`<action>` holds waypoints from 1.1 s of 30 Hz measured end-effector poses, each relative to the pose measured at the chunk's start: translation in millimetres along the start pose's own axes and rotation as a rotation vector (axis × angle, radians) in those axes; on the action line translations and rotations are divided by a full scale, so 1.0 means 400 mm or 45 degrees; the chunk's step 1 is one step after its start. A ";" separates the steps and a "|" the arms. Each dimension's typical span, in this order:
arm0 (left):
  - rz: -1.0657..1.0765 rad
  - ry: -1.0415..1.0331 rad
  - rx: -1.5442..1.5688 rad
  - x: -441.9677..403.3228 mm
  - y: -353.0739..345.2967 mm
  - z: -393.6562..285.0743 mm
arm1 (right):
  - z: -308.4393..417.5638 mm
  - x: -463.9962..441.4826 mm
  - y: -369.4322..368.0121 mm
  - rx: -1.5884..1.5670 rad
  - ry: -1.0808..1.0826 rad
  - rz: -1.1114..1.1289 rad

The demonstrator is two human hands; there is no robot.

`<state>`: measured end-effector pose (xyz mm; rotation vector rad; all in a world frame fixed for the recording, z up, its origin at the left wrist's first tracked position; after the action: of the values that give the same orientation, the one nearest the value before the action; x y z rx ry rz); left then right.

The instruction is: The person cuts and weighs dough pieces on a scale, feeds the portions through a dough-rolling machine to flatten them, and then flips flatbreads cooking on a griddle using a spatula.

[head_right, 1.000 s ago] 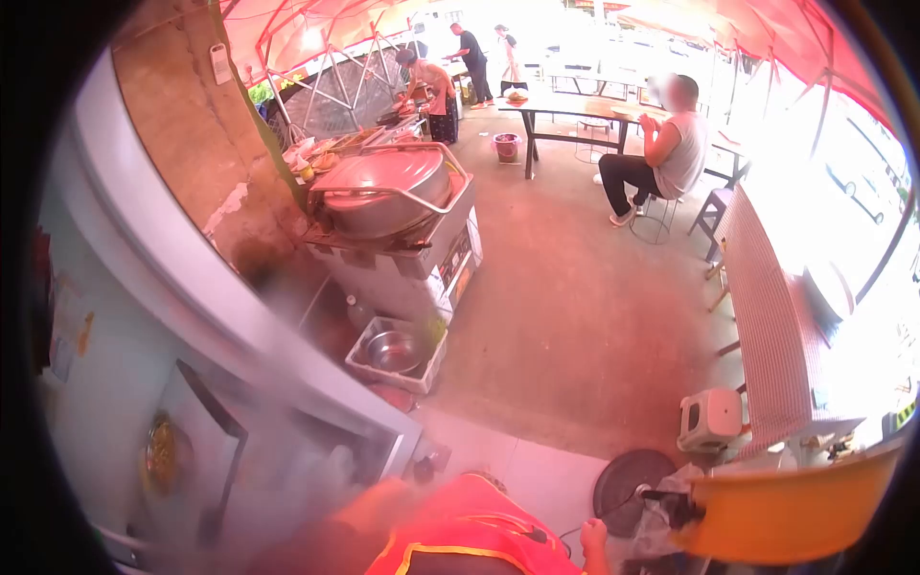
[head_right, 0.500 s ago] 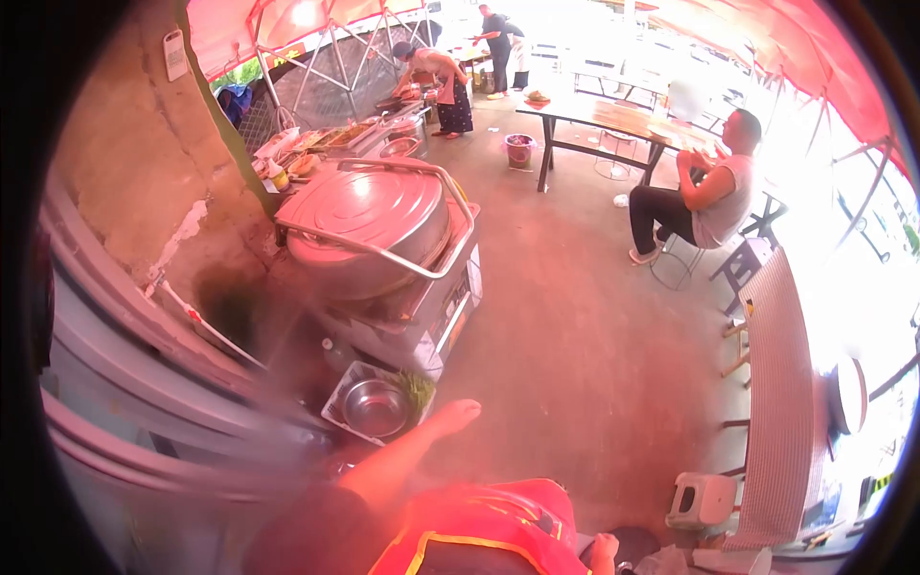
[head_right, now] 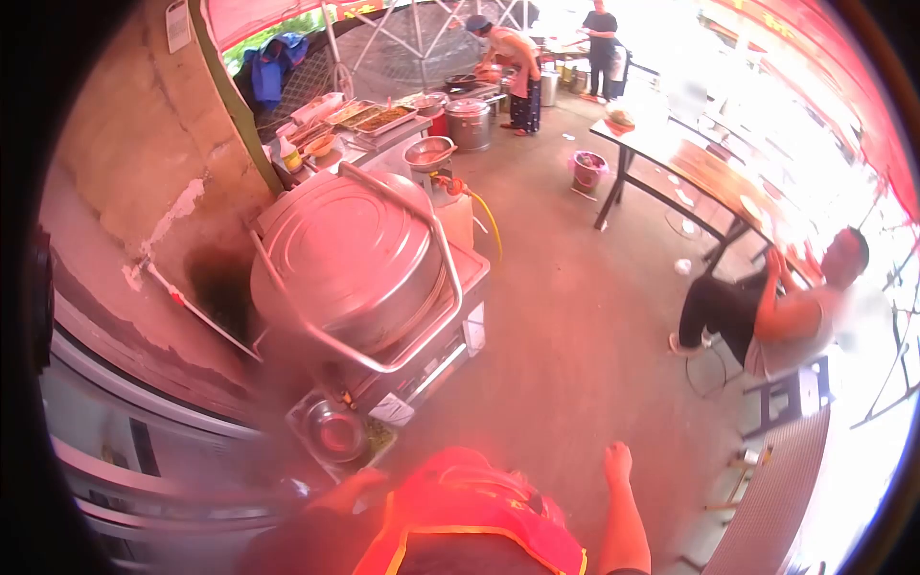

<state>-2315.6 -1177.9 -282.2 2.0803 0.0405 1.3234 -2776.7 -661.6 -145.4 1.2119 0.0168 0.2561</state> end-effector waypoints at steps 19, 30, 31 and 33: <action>-0.204 0.443 1.035 -0.374 0.055 -0.547 | 1.468 -1.370 0.003 -0.455 1.031 0.363; -0.470 0.990 1.566 -0.534 0.260 -0.904 | 2.618 -1.591 -0.397 -0.617 1.710 0.509; -0.511 1.017 1.616 -0.555 0.312 -0.936 | 2.702 -1.597 -0.436 -0.565 1.725 0.503; -0.577 1.047 1.695 -0.594 0.394 -0.990 | 2.826 -1.611 -0.489 -0.448 1.744 0.468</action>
<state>-2803.6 -1183.6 -279.4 1.9282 2.0683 1.9605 -3197.3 -1900.4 -5.2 0.4919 0.9017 1.3121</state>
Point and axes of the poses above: each hand's wrist, its own x-axis away from the middle knuckle, its own y-axis out of the back of the hand, z = x × y, the point moved 10 cm from there along -x, towards the middle knuckle, and after that the axes turned 7 degrees about x, right-handed, at the moved point
